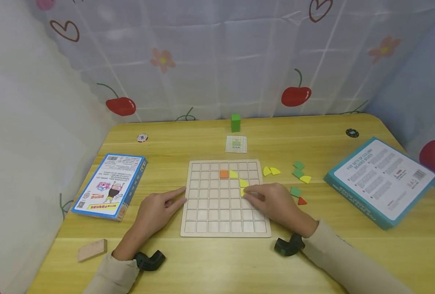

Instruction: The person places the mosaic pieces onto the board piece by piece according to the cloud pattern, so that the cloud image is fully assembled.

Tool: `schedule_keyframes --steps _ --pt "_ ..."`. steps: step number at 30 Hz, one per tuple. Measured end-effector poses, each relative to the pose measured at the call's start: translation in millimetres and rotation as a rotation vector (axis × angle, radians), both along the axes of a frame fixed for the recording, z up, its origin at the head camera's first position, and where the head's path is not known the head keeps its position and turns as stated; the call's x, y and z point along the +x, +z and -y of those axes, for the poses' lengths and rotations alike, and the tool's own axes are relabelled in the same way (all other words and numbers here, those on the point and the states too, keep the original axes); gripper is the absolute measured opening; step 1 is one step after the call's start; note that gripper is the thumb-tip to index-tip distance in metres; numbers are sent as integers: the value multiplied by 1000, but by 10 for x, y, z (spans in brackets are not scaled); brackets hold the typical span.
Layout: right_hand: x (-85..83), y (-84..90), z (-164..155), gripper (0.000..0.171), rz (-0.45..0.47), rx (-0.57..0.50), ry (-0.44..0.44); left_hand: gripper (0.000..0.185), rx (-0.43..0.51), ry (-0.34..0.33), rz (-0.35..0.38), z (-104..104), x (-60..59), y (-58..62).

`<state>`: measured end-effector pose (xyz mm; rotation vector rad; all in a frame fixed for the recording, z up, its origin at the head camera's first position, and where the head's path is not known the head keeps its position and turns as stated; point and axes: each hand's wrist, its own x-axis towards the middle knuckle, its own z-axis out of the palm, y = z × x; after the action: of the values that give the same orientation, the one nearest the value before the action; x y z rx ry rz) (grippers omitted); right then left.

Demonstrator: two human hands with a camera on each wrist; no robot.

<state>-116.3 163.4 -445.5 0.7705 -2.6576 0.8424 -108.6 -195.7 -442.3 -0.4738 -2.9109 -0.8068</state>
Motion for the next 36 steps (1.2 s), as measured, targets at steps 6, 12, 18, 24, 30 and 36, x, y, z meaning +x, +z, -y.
schedule_keyframes --steps 6,12,18,24,30,36 --pt "7 -9 -23 14 -14 -20 31 37 -3 6 5 -3 5 7" --pt "24 -10 -58 12 -61 -50 47 37 1 13 11 -3 4 14" --pt "40 -17 -150 13 -50 -62 19 38 0 11 9 -4 6 14" --pt "14 18 -355 16 -29 -31 -106 38 -5 8 14 -3 7 5" --pt "27 54 -646 22 -67 -6 -225 38 -3 12 21 -3 7 2" --pt "78 49 -954 24 -134 -23 -349 37 6 8 15 -10 11 14"
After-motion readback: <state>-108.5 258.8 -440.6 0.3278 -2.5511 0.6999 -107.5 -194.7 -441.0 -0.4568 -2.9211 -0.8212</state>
